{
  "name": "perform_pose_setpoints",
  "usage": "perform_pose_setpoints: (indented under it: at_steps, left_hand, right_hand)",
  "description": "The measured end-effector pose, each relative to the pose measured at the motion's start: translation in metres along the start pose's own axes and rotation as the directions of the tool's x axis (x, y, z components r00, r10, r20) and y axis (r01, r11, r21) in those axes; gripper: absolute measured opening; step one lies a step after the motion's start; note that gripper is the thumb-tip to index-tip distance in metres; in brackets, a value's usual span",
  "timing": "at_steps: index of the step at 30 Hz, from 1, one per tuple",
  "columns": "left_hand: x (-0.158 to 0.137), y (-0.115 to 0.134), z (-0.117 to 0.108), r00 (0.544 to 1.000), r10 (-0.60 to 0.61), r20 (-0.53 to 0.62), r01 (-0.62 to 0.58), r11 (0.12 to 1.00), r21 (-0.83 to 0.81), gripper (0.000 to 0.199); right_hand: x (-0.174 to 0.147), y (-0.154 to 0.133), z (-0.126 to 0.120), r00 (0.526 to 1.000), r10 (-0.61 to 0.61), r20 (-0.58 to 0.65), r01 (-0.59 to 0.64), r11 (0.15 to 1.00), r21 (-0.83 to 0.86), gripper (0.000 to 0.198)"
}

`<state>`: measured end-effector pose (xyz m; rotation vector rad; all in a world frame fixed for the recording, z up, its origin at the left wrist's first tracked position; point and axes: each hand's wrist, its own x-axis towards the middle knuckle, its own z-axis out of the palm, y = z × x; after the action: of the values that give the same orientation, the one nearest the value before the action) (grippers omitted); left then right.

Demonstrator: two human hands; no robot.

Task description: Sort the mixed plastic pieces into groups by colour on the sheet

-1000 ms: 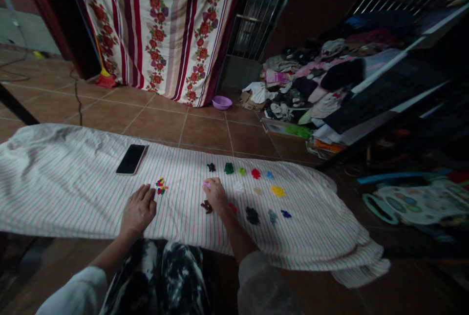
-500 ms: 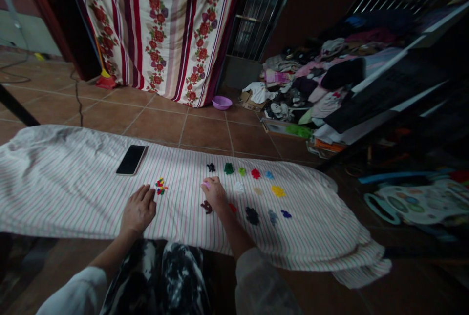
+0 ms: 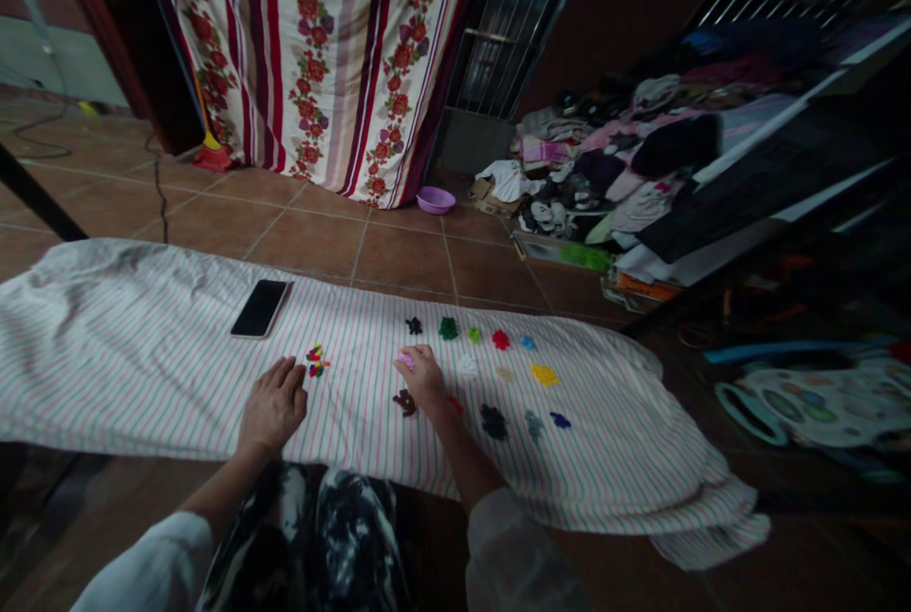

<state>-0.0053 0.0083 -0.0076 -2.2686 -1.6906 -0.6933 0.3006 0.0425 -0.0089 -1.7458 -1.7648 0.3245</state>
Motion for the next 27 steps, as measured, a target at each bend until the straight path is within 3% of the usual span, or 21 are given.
perform_pose_setpoints:
  at_steps: [6, 12, 19, 22, 27]
  left_hand:
    - [0.001, 0.001, -0.002, 0.998, -0.037, 0.056, 0.038, 0.999, -0.016, 0.039]
    - [0.0, 0.001, 0.0, 0.999, -0.028, 0.036, 0.028, 1.0, -0.013, 0.039]
    - [-0.001, 0.001, 0.002, 1.0, -0.019, 0.02, 0.02, 1.0, -0.018, 0.038]
    - [0.0, 0.001, 0.002, 1.0, -0.024, 0.019, 0.024, 0.999, -0.033, 0.037]
    - [0.0, 0.001, 0.002, 0.998, -0.046, 0.042, 0.05, 0.996, -0.076, 0.037]
  right_hand:
    - [0.001, 0.015, 0.007, 0.998, -0.044, -0.05, 0.049, 0.993, 0.106, 0.018]
    - [-0.002, 0.018, 0.002, 0.984, -0.086, -0.159, 0.117, 0.975, 0.191, 0.027]
    - [-0.009, -0.004, -0.014, 0.951, -0.064, -0.301, 0.122, 0.976, 0.179, 0.033]
    - [-0.015, -0.027, -0.009, 0.962, -0.13, -0.239, 0.182, 0.96, 0.213, 0.029]
    - [-0.025, -0.072, 0.017, 0.973, -0.232, -0.017, 0.229, 0.943, 0.242, 0.024]
